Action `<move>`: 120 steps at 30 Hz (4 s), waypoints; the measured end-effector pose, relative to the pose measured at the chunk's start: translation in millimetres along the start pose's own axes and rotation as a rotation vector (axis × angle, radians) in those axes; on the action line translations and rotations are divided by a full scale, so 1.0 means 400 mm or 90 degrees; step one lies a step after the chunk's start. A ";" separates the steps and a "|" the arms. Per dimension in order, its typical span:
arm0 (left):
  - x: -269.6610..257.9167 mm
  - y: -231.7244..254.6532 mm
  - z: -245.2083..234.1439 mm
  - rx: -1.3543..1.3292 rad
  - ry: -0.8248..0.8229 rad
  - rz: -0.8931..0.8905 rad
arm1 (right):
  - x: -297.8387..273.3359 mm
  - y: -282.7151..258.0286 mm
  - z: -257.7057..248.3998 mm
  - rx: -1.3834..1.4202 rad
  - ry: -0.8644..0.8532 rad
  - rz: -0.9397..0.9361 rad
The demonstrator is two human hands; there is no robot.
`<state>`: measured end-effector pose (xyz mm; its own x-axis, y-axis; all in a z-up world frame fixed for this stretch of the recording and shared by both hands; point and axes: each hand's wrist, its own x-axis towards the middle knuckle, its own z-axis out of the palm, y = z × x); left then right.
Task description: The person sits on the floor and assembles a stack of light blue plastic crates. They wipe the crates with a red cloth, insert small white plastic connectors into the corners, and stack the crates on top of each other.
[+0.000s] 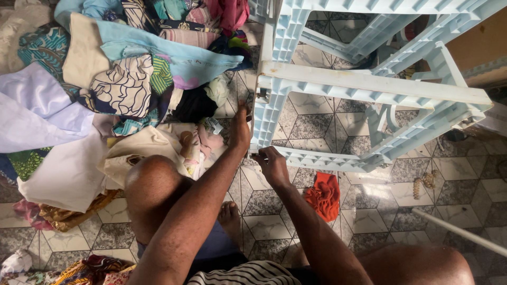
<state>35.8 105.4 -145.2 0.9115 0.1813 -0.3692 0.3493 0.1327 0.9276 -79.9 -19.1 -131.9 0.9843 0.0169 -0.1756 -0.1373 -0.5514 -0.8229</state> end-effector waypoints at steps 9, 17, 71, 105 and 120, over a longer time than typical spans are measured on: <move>-0.006 0.057 0.018 0.083 -0.033 0.032 | 0.006 -0.001 0.028 -0.028 0.003 0.027; 0.034 0.007 0.040 0.027 -0.025 0.202 | 0.003 0.014 0.040 -0.017 0.063 -0.020; 0.042 0.014 0.075 -0.050 -0.028 0.068 | 0.091 0.007 -0.061 -0.026 -0.140 0.130; 0.077 -0.080 0.058 -0.074 -0.023 0.159 | 0.018 0.093 -0.170 -0.055 0.071 -0.108; 0.050 0.277 0.015 -0.180 -0.179 -0.078 | -0.040 0.228 -0.973 0.297 0.434 0.140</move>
<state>94.1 117.8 -49.4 0.9041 -0.1211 -0.4098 0.4218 0.4064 0.8105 -64.9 -394.3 6.0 0.7611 -0.6379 -0.1176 -0.2176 -0.0803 -0.9727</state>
